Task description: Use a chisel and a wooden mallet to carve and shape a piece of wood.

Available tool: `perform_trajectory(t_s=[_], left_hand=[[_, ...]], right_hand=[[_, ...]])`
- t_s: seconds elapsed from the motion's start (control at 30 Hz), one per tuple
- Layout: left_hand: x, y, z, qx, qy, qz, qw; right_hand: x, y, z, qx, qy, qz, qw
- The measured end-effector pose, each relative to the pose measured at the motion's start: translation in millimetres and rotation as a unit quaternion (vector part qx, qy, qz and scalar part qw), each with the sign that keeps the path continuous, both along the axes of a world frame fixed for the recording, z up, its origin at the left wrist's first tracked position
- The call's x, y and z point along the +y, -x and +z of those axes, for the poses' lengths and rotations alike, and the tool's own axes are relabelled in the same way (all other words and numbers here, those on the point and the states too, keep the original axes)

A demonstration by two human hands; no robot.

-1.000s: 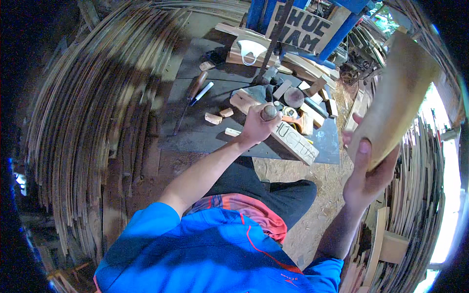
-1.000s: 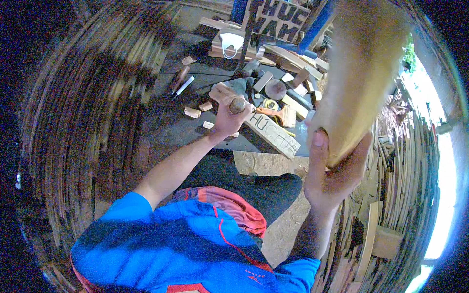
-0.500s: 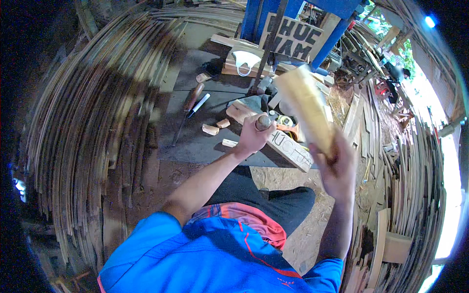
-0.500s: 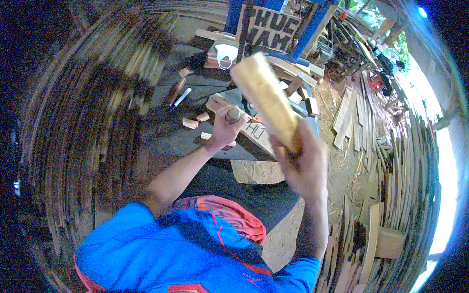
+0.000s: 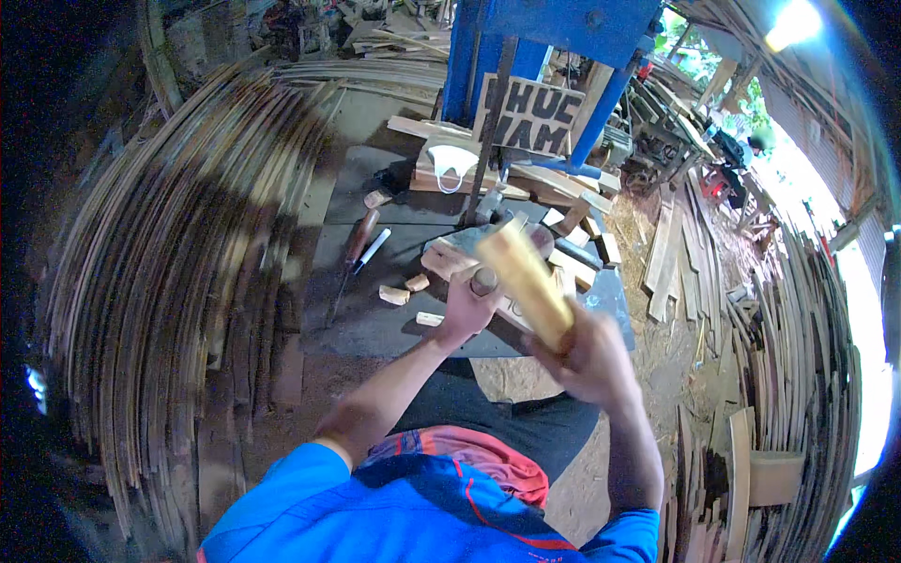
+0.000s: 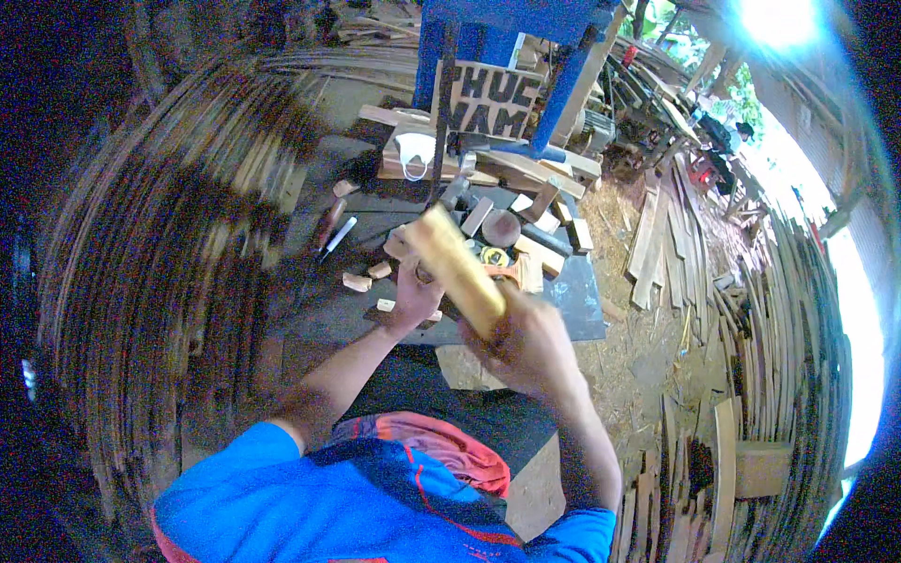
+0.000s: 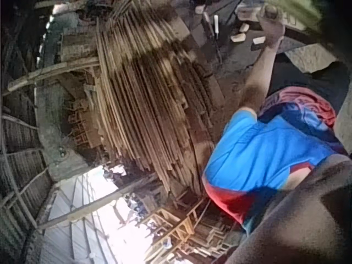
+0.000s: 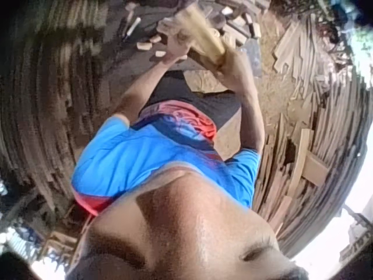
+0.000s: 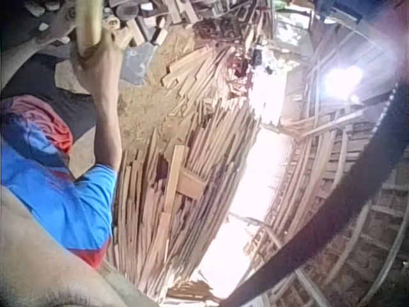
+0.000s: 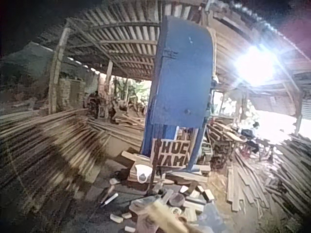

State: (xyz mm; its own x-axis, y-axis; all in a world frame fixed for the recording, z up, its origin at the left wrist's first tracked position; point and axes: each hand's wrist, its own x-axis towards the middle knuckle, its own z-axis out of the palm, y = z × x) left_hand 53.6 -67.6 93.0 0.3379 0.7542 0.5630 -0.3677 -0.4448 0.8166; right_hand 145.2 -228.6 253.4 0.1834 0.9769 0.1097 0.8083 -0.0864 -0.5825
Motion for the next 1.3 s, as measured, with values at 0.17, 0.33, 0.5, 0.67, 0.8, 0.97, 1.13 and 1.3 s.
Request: perform_trajectory(t_s=[0.17, 0.33, 0.5, 0.67, 0.8, 0.97, 1.13, 1.3], left_hand=[[12.5, -4.7, -17.5, -0.009, 0.022, 0.0, 1.0], [8.7, -3.7, -6.5, 0.003, -0.018, 0.007, 1.0], [8.4, -9.1, -15.7, -0.033, -0.039, 0.034, 0.998], [6.6, 2.4, -7.1, 0.015, -0.024, 0.038, 0.999], [4.9, -2.0, -1.2, 0.018, -0.064, 0.048, 0.997], [12.7, -2.5, -16.7, 0.026, -0.025, 0.025, 0.999], [10.8, -6.9, -11.2, 0.041, -0.014, 0.016, 0.999], [1.7, -9.5, -11.7, -0.073, 0.026, 0.002, 0.997]], right_hand=[[-2.1, 3.6, 36.5, 0.124, -0.284, -0.085, 0.947], [25.7, 8.5, -15.1, -0.019, -0.315, -0.098, 0.944], [35.5, -21.5, -24.2, -0.328, -0.191, -0.032, 0.924], [29.4, -20.2, 33.1, -0.137, -0.279, -0.151, 0.938], [40.9, -29.6, -21.8, -0.176, -0.245, -0.105, 0.948], [37.7, -39.6, -0.8, -0.409, -0.195, -0.037, 0.891], [29.7, -32.9, 15.3, 0.03, -0.324, -0.148, 0.934], [40.6, -48.1, -46.7, -0.309, -0.146, -0.007, 0.94]])
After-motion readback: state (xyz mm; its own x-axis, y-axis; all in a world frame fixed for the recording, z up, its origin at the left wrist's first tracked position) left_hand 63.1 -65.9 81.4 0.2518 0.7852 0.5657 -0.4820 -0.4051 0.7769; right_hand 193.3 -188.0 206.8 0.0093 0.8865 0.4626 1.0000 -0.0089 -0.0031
